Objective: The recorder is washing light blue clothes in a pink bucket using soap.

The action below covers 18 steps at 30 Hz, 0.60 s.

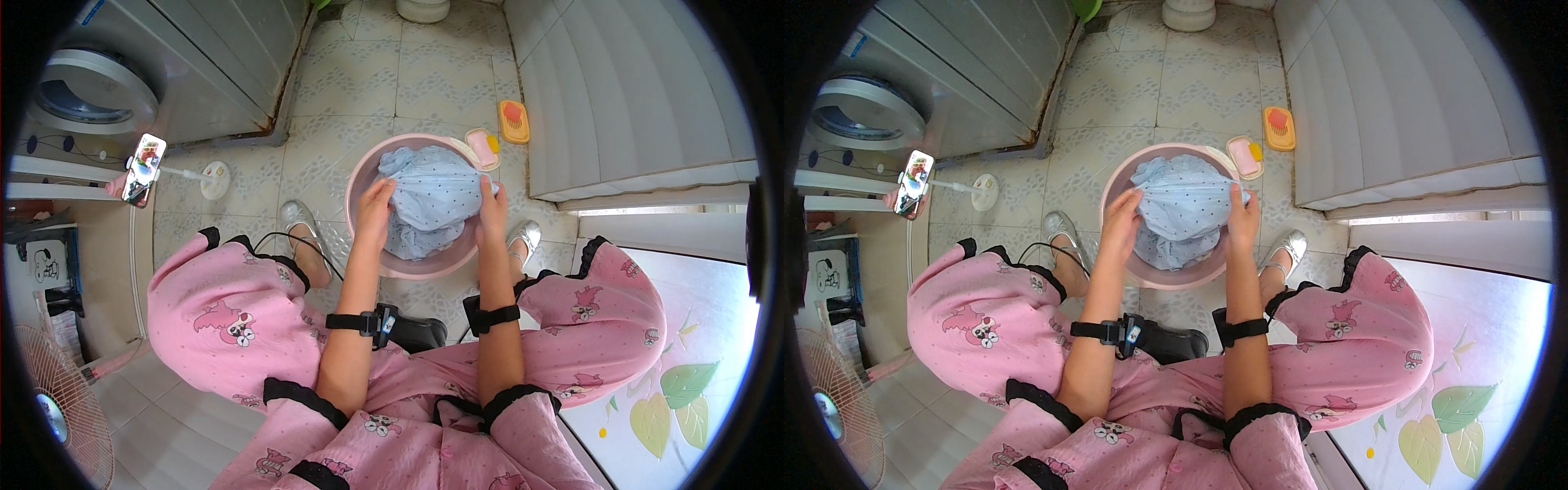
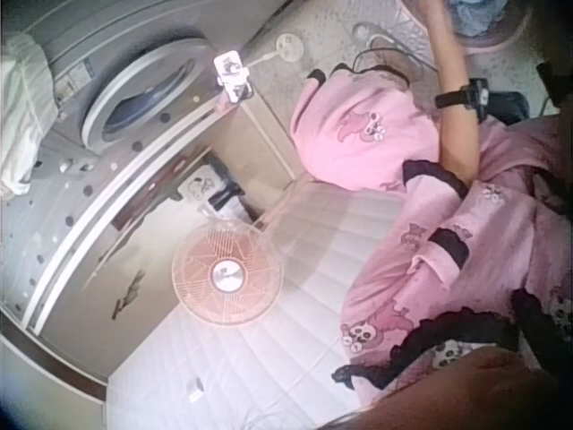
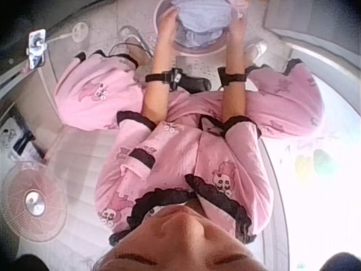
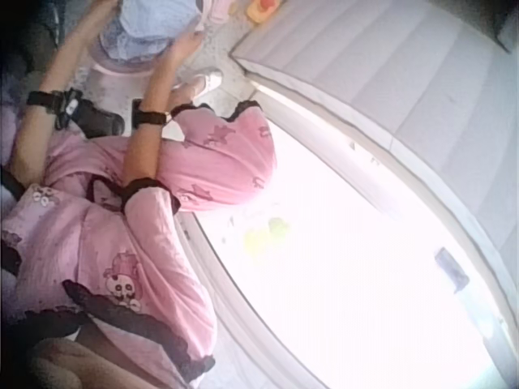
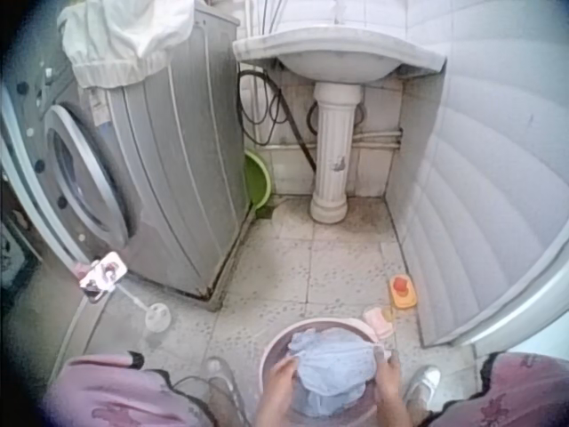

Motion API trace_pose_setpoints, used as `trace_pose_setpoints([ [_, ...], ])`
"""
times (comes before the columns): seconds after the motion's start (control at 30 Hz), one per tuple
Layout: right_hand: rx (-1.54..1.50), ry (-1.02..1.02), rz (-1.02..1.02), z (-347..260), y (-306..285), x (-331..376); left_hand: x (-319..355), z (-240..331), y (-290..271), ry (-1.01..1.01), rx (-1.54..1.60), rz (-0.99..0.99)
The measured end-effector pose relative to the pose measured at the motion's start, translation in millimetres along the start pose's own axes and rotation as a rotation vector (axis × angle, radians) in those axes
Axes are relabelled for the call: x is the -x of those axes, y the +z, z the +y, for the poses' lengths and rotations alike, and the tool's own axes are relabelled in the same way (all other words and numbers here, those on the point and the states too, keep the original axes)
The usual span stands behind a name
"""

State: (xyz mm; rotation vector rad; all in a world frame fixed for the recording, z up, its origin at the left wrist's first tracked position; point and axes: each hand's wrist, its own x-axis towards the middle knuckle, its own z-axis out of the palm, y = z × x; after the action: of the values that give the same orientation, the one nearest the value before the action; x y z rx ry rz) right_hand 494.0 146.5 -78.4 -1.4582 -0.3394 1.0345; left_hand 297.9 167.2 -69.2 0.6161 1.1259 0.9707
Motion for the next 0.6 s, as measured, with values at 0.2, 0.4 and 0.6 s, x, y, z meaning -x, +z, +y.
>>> trace_pose_setpoints([
  [0.2,-0.016,-0.038,0.012,3,14,8,5,-2,23,-0.038,0.469,0.026],
  [0.4,0.406,-0.291,-0.099,-8,59,49,17,-8,35,-0.304,0.294,0.002],
  [0.6,0.816,-0.54,-0.17,7,72,87,3,-2,16,-0.26,0.303,0.312],
])
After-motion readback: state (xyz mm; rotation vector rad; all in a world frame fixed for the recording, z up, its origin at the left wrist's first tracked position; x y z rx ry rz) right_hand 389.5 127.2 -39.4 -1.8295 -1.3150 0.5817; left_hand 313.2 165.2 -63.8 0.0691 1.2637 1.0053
